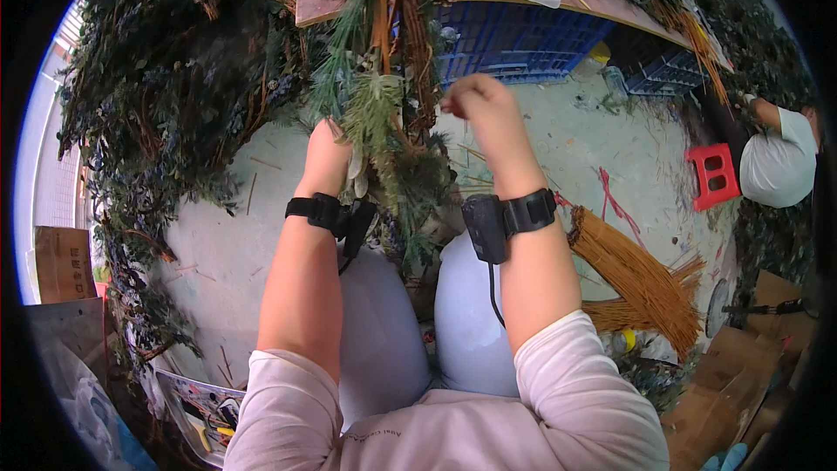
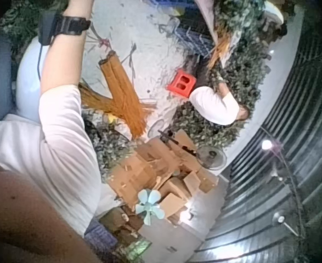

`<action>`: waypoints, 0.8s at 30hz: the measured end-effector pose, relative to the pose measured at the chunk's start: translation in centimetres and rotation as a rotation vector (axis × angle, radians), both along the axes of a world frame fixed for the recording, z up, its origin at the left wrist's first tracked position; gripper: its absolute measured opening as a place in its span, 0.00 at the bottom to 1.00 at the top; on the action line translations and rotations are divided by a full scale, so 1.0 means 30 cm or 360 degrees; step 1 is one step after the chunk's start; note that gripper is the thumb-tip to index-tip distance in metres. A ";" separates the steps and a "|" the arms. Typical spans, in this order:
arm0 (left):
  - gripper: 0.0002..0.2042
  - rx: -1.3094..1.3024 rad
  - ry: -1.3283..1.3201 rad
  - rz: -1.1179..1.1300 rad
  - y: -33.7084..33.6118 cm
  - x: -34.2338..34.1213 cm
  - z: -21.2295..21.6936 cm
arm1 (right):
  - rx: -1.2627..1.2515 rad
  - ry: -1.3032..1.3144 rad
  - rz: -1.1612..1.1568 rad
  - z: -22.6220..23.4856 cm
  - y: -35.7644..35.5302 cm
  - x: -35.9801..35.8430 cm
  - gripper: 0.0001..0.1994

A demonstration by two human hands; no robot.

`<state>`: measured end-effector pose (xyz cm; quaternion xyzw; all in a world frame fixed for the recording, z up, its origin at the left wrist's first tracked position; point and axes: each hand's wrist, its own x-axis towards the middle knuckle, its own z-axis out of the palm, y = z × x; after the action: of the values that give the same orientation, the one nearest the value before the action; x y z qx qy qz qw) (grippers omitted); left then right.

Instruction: Assembling a decorative Christmas wreath by tying together greenery, berries, and pinecones using twine or wire.

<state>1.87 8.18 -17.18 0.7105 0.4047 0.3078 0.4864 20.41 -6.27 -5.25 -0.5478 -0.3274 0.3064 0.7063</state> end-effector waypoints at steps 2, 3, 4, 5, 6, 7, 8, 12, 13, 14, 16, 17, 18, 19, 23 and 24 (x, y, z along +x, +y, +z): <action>0.11 -0.0343 -0.0166 0.0038 -0.045 0.010 0.073 | -0.0475 -0.0307 0.0326 -0.066 0.012 0.026 0.08; 0.11 -0.0347 -0.0170 0.0018 -0.063 0.029 0.092 | -0.0720 -0.0464 0.0478 -0.089 0.007 0.048 0.08; 0.11 -0.0549 -0.0421 0.0026 -0.074 0.026 0.117 | -0.0826 -0.0581 0.0570 -0.050 0.000 0.038 0.07; 0.12 -0.0751 -0.0674 0.0033 -0.086 0.025 0.142 | -0.0819 -0.0578 0.0570 -0.055 -0.002 0.033 0.07; 0.12 -0.0862 -0.0766 0.0058 -0.098 0.026 0.170 | -0.0690 -0.0616 0.0517 -0.067 -0.003 0.028 0.08; 0.12 -0.0853 -0.0763 0.0060 -0.096 0.021 0.173 | -0.0558 -0.0653 0.0468 -0.069 0.000 0.016 0.09; 0.13 -0.0874 -0.0791 0.0084 -0.091 0.016 0.175 | -0.0550 -0.0651 0.0469 -0.069 0.000 0.005 0.09; 0.12 -0.0802 -0.0925 0.0037 -0.057 -0.008 0.147 | -0.0611 -0.1013 0.0478 -0.096 0.009 -0.035 0.12; 0.12 -0.0803 -0.0926 0.0031 -0.057 -0.002 0.143 | -0.0557 -0.1065 0.0653 -0.102 0.015 -0.049 0.13; 0.12 -0.0868 -0.1011 0.0083 -0.058 0.003 0.139 | -0.0655 -0.1076 0.0628 -0.107 0.021 -0.068 0.13; 0.13 -0.0923 -0.1028 0.0099 -0.053 0.004 0.130 | -0.0697 -0.1192 0.0550 -0.120 0.032 -0.091 0.12; 0.13 -0.0923 -0.1027 0.0096 -0.051 0.003 0.123 | -0.0737 -0.1305 0.0476 -0.123 0.033 -0.094 0.12; 0.13 -0.0951 -0.0932 0.0121 -0.051 0.001 0.115 | -0.0792 -0.1354 0.0490 -0.125 0.031 -0.091 0.12; 0.13 -0.0971 -0.0836 0.0152 -0.047 -0.007 0.113 | -0.0784 -0.1352 0.0493 -0.113 0.032 -0.097 0.12; 0.13 -0.0635 -0.0610 0.0083 0.000 -0.031 0.025 | -0.1094 -0.1440 0.0561 -0.080 0.032 -0.125 0.12; 0.13 -0.0297 -0.0335 0.0029 0.017 -0.047 0.000 | -0.1145 -0.1443 0.0540 -0.075 0.033 -0.133 0.12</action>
<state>0.45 8.69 -17.16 0.6224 0.3847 0.3460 0.5872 16.42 -5.27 -7.49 -0.7684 -0.5547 0.2423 0.2078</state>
